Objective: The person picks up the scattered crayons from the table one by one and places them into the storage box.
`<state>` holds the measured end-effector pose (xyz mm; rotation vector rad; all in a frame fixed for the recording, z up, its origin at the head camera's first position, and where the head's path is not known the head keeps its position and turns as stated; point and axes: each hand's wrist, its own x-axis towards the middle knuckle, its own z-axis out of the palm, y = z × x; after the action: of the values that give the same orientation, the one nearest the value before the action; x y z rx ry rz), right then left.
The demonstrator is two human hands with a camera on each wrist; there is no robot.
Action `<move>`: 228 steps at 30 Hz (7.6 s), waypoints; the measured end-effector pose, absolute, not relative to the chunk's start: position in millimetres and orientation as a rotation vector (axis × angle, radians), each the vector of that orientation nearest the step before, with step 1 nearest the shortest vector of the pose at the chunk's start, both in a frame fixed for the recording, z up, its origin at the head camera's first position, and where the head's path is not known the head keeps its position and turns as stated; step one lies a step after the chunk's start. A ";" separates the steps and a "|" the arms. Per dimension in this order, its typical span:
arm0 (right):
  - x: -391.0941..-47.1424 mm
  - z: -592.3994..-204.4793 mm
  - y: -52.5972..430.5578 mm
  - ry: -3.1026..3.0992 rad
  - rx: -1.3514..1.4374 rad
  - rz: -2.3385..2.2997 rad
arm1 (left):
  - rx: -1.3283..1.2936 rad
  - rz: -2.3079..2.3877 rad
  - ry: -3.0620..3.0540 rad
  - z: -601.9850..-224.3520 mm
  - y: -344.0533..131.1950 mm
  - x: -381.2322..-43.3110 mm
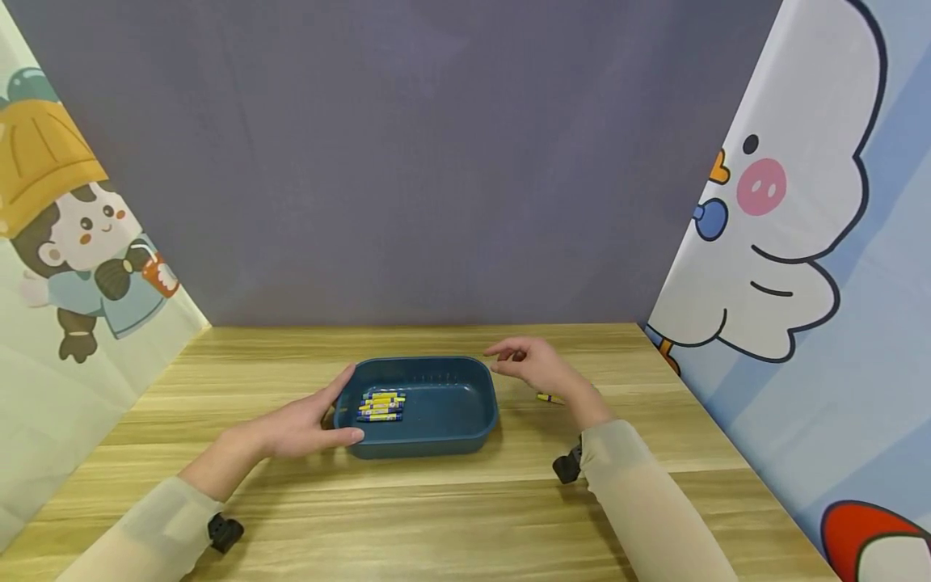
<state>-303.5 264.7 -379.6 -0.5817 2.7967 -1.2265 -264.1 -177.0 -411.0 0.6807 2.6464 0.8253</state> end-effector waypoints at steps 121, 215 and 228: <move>-263.6 -392.5 113.9 2.625 -0.908 -1.041 | 0.665 0.847 2.614 -404.7 -177.6 -262.2; -275.1 -374.6 182.9 2.861 -0.694 -1.167 | 0.664 0.852 2.630 -408.4 -176.2 -260.0; -293.2 -395.6 331.3 2.965 -0.436 -1.018 | 0.667 0.822 2.625 -408.6 -176.7 -261.0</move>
<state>-293.2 331.3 -395.6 -0.4364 2.9649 -1.0181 -261.0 -176.7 -408.6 0.6673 2.6254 0.8219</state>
